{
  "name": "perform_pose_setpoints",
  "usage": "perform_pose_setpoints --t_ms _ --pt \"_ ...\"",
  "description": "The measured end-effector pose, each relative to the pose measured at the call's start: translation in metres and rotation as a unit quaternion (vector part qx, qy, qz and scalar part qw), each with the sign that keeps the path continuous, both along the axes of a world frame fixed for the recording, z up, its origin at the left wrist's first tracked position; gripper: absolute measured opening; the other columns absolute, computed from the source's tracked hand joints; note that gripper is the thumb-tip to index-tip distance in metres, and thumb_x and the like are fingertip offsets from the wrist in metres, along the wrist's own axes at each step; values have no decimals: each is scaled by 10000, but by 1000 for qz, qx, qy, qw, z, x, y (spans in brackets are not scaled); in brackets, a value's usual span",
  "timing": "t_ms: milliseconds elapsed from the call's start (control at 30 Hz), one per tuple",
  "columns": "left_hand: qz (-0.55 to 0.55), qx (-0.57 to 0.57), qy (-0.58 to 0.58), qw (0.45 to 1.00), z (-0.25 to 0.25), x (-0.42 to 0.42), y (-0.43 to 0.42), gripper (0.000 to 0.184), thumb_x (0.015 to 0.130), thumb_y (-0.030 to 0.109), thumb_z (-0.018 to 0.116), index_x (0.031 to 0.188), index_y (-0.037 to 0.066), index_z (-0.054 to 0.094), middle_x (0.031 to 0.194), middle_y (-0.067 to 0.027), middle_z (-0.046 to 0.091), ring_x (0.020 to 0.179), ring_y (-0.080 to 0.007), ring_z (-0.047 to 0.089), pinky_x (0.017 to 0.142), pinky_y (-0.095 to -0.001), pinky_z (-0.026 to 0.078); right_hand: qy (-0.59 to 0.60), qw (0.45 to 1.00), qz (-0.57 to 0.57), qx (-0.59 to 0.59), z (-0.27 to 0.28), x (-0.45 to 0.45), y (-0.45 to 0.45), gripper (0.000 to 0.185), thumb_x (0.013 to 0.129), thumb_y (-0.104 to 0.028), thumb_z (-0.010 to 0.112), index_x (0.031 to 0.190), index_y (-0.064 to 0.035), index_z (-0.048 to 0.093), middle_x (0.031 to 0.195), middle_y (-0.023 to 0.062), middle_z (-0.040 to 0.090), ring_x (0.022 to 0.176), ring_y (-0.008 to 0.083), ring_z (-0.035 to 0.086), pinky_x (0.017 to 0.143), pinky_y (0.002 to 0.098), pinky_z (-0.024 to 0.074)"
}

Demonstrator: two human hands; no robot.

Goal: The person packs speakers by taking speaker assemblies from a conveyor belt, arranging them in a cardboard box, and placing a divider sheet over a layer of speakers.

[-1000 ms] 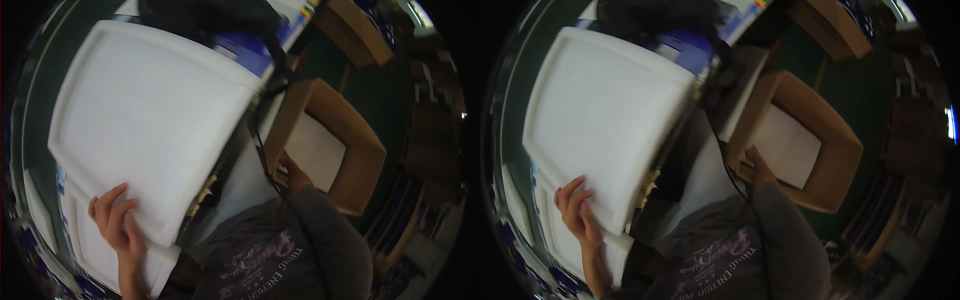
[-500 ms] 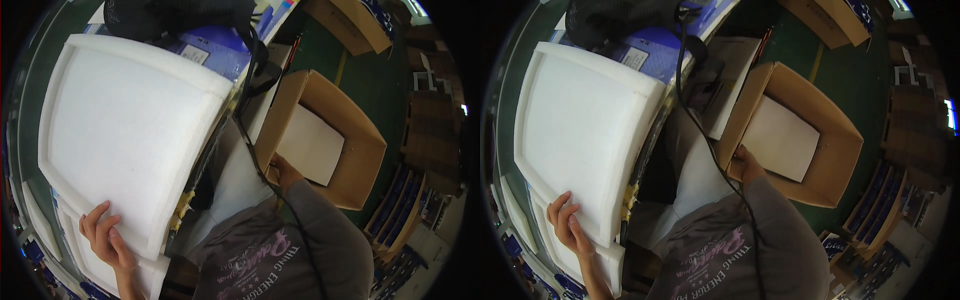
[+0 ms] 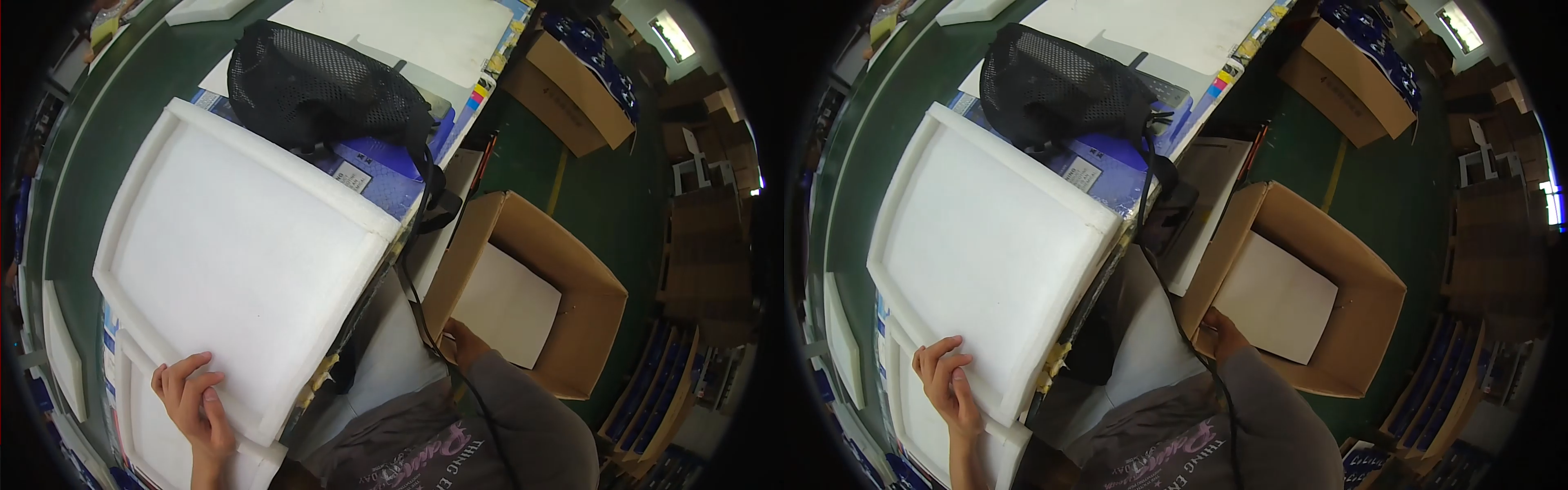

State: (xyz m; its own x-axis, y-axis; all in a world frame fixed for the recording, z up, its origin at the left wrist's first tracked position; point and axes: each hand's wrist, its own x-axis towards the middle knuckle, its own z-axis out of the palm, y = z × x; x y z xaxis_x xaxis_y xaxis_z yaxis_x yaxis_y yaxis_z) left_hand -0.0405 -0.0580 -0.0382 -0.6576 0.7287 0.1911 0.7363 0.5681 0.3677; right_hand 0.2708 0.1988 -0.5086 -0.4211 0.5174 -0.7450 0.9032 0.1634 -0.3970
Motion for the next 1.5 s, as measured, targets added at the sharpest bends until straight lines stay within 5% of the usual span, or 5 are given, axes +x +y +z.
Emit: perform_pose_setpoints --t_ms 367,600,800,1100,1500 --pt "-29 27 -3 999 5 2 -3 126 822 85 498 828 50 619 1065 -131 641 983 -267 545 1039 -440 253 186 982 22 13 -10 27 59 426 885 -253 569 1231 -5 592 1229 240 610 1140 376 583 967 409 468" --pt "-41 52 3 998 6 3 -7 128 749 25 556 825 74 646 865 -65 616 897 -248 539 1048 -450 253 95 992 84 24 129 54 21 409 949 -312 488 1210 -26 619 1184 208 642 1111 355 607 971 398 464" --pt "-98 118 10 988 -1 -3 -15 122 743 -13 568 806 64 638 665 -34 560 660 -222 494 767 -370 373 41 998 -22 52 199 131 -9 408 960 -297 420 1166 -36 657 1127 189 674 1057 327 639 948 371 476" --pt "-95 114 2 989 4 1 -10 117 753 -11 563 795 61 645 599 -17 538 600 -191 473 720 -346 346 42 985 121 116 188 178 2 392 859 -262 450 1020 -18 711 1048 205 686 996 361 644 916 425 488" --pt "-105 92 -15 990 6 -1 -8 93 771 18 557 786 63 637 610 -53 535 599 -229 459 694 -362 337 29 994 -40 98 204 166 7 380 853 -212 446 937 29 727 955 243 698 894 381 672 850 422 508"
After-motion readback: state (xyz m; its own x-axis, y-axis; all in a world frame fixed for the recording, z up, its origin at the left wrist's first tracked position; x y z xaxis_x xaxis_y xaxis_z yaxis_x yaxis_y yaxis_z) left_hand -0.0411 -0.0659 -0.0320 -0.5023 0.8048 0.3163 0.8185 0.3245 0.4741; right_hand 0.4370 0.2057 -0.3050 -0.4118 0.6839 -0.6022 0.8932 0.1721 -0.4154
